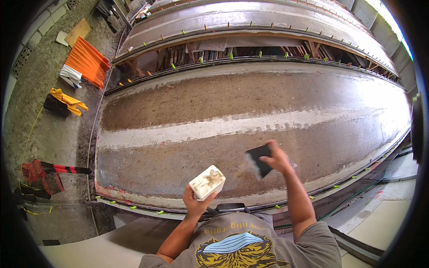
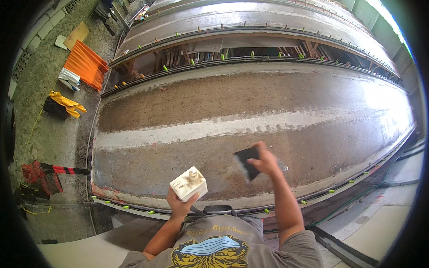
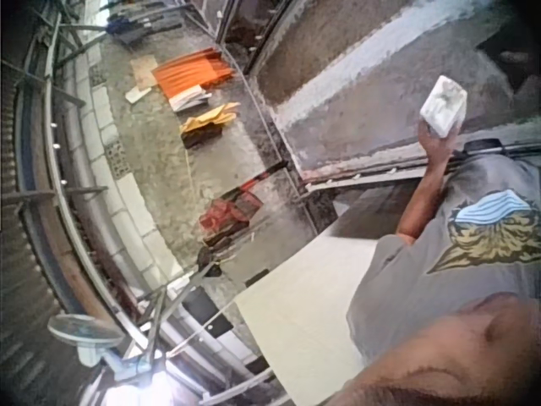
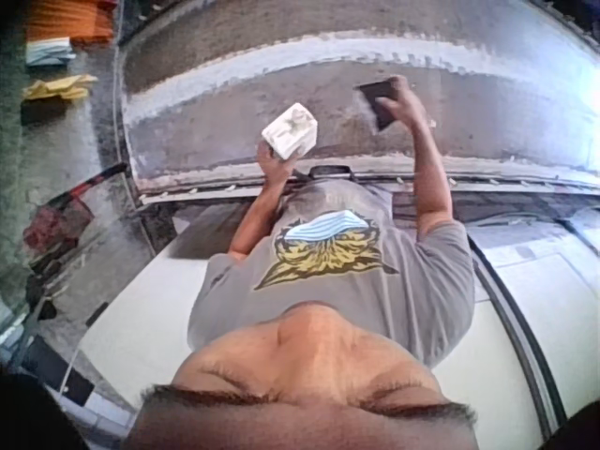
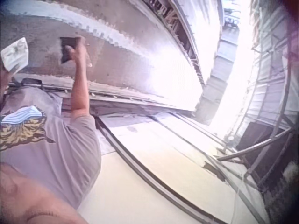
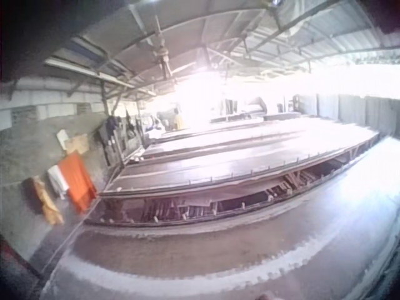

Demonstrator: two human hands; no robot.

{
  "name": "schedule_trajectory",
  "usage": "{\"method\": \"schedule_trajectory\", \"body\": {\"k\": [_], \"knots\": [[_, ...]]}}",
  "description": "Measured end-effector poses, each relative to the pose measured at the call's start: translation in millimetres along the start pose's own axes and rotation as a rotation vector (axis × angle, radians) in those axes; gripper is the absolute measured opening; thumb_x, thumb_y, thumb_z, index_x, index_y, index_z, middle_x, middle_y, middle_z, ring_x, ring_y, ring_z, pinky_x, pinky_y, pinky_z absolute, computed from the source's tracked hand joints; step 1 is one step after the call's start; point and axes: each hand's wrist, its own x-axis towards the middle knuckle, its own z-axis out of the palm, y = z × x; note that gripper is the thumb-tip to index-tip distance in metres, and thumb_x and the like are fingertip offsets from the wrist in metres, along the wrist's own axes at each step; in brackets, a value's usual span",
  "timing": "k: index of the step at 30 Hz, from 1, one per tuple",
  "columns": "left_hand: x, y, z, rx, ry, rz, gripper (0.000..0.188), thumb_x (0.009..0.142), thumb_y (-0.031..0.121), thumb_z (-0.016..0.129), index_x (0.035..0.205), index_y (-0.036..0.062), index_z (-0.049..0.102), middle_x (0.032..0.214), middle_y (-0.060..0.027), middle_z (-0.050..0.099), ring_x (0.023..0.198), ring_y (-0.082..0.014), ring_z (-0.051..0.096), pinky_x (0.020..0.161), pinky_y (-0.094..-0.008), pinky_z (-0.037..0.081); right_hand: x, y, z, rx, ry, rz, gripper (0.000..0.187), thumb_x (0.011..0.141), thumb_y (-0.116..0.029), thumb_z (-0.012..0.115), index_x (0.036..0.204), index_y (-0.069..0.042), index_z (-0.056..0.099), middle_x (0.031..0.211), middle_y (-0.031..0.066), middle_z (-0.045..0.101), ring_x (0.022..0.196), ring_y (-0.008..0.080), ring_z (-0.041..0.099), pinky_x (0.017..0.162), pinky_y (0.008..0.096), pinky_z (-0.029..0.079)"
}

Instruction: The person pours a white liquid from a plastic container onto a large, curved, metallic surface and spreads it evenly using a black rectangular tool. The person repeatedly applies the liquid and smooths it across the surface in a workshop environment.

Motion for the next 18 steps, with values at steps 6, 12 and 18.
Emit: {"method": "schedule_trajectory", "body": {"k": [6,12,18], "knots": [[4.3,17.4,-6.1,-0.018,0.018,-0.006,0.068,0.074,0.009,0.093,0.13,-0.0022,0.057,0.12,-0.0124,0.069,0.108,-0.0199,0.07,0.093,-0.0351,0.057,32.5,-72.5,102.3,-0.28,-0.496,-0.202,0.07,0.084,-0.035,0.084,0.139,-0.021,0.044,0.104,0.0226,0.073,0.102,0.0457,0.07,0.084,0.0522,0.054],[4.9,22.7,-9.9,-0.092,0.066,-0.031,0.067,0.075,0.011,0.093,0.131,-0.0017,0.057,0.121,-0.0123,0.069,0.108,-0.02,0.07,0.094,-0.0358,0.057,87.1,9.5,18.4,-0.264,-0.071,0.07,0.07,0.085,-0.034,0.083,0.14,-0.02,0.043,0.113,0.0234,0.073,0.109,0.0452,0.069,0.091,0.0525,0.054],[9.4,7.7,-11.7,-0.075,0.019,-0.03,0.067,0.076,0.011,0.092,0.132,-0.0006,0.057,0.12,-0.0114,0.07,0.108,-0.0194,0.07,0.095,-0.0356,0.057,88.6,11.9,5.0,-0.098,0.087,0.06,0.073,0.084,-0.033,0.085,0.141,-0.016,0.041,0.109,0.0259,0.073,0.108,0.0463,0.069,0.09,0.0521,0.054]]}}
